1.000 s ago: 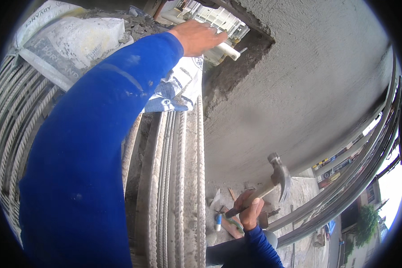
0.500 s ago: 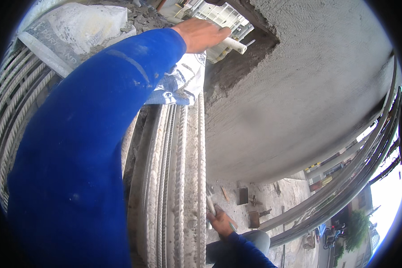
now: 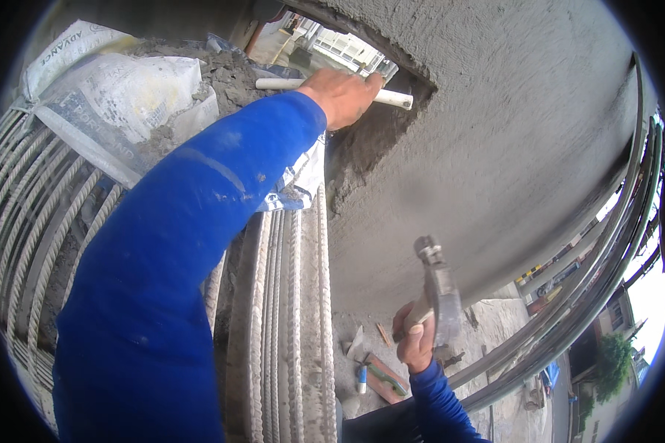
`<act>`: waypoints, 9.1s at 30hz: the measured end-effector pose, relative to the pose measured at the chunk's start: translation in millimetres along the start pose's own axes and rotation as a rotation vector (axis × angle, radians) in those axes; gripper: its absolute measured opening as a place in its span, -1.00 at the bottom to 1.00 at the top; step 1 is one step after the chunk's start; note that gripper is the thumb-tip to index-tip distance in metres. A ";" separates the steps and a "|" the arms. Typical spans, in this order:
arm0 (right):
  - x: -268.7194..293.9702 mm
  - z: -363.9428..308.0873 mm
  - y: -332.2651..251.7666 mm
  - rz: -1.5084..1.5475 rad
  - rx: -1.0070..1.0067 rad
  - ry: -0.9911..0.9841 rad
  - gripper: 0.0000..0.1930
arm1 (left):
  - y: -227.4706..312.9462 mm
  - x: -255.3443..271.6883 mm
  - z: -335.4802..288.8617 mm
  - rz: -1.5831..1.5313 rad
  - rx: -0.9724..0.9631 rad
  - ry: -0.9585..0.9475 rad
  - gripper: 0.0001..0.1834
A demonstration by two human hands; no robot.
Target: The person uses a hammer to tap a white PVC pipe into a pre-drilled hole in a concrete wall. They repeatedly adjust the pipe and hammer it until it is seated. The work occurs on a construction site with exposed rebar and cement bags nearby.
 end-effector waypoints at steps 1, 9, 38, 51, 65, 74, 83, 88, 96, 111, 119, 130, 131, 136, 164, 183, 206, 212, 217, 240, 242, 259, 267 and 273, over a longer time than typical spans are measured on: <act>12.7 23.5 -17.4 -0.052 0.072 0.044 -0.34 | 6.7 -1.0 6.1 -0.009 -0.022 0.010 -0.70; 27.0 137.9 -77.3 -0.280 0.512 0.208 -0.47 | 2.0 11.9 8.9 -0.146 0.018 -0.053 -0.59; 40.8 139.7 -54.3 -0.359 0.272 0.066 -0.54 | -14.9 14.6 15.1 -0.159 0.099 0.039 -0.75; 32.9 163.2 -66.9 -0.418 0.294 0.078 -0.54 | -33.4 2.0 13.4 -0.019 0.204 0.087 -0.68; 32.2 143.8 -68.5 -0.398 0.153 0.016 -0.53 | -34.5 3.0 21.6 -0.209 0.165 0.062 -0.70; 42.1 133.0 -85.2 -0.338 0.201 0.066 -0.62 | -17.1 16.1 26.5 -0.232 0.051 -0.017 -0.72; 45.2 174.7 -95.9 -0.628 0.286 0.016 -0.60 | -10.2 3.2 26.2 -0.113 0.096 0.015 -0.64; 31.6 191.0 -107.3 -0.703 0.280 0.013 -0.61 | -23.7 22.5 12.2 0.000 0.092 0.049 -0.48; 33.9 204.3 -54.3 -0.667 0.023 -0.072 -0.57 | -8.1 19.4 17.1 -0.098 0.260 -0.064 -0.72; 60.1 165.2 -69.4 -0.095 -0.044 0.038 -0.51 | -21.5 13.9 14.1 -0.198 0.195 0.167 -0.77; 104.2 142.8 -89.5 -0.221 0.111 0.130 -0.38 | -48.1 11.5 -0.9 -0.316 0.099 0.145 -0.66; 86.3 163.0 -109.0 -0.392 0.330 0.028 -0.39 | -34.0 11.9 13.0 -0.136 0.057 0.383 -0.78; 86.6 165.7 -111.7 -0.405 0.358 0.029 -0.42 | -33.2 8.1 16.6 -0.111 0.071 0.354 -0.75; 69.1 180.2 -125.9 -0.622 0.654 0.030 -0.49 | -31.9 15.2 18.2 -0.059 0.078 0.394 -0.79; 57.7 208.7 -79.6 -0.596 0.343 0.033 -0.46 | -21.2 26.3 23.3 0.113 0.112 0.317 -0.75; 57.0 218.7 -63.3 -0.617 0.259 -0.041 -0.50 | -29.0 20.3 14.6 0.034 0.264 0.273 -0.70; 58.9 206.6 -144.4 -0.648 0.529 0.047 -0.52 | -39.4 -4.5 17.5 -0.006 0.186 0.298 -0.69; 56.0 245.1 -74.8 -0.996 0.274 -0.184 -0.58 | -21.8 1.8 10.8 -0.014 0.186 0.276 -0.62; 55.1 199.8 -108.1 -0.767 0.418 -0.043 -0.56 | -33.1 -8.1 10.9 0.016 0.242 0.154 -0.65; 52.4 213.3 -87.7 -0.872 0.339 -0.109 -0.56 | -43.8 -22.9 30.0 -0.006 0.057 0.391 -0.71; 42.1 195.3 -114.2 -0.771 0.520 -0.052 -0.56 | -55.0 -23.3 5.9 -0.012 -0.061 0.622 -0.71; 40.8 -163.9 183.8 -0.810 -0.343 -0.936 -0.74 | -135.3 -29.2 -36.6 0.280 0.364 -0.159 -0.50; 46.1 -245.6 280.6 -0.805 -0.542 -1.351 -0.76 | -164.9 -61.7 -59.8 0.253 0.427 -0.198 -0.57; 92.1 -273.4 298.0 -0.474 -0.603 -1.172 -0.70 | -145.2 -48.2 -96.5 0.323 0.379 -0.101 -0.52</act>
Point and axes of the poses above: each hand's wrist, its own z-axis towards the middle knuckle, its own x-axis out of the back of the hand, y = z × x, the point moved 10 cm from there along z, towards the middle knuckle, and after that the axes turned 2 degrees about -y, right-handed, at the moved point
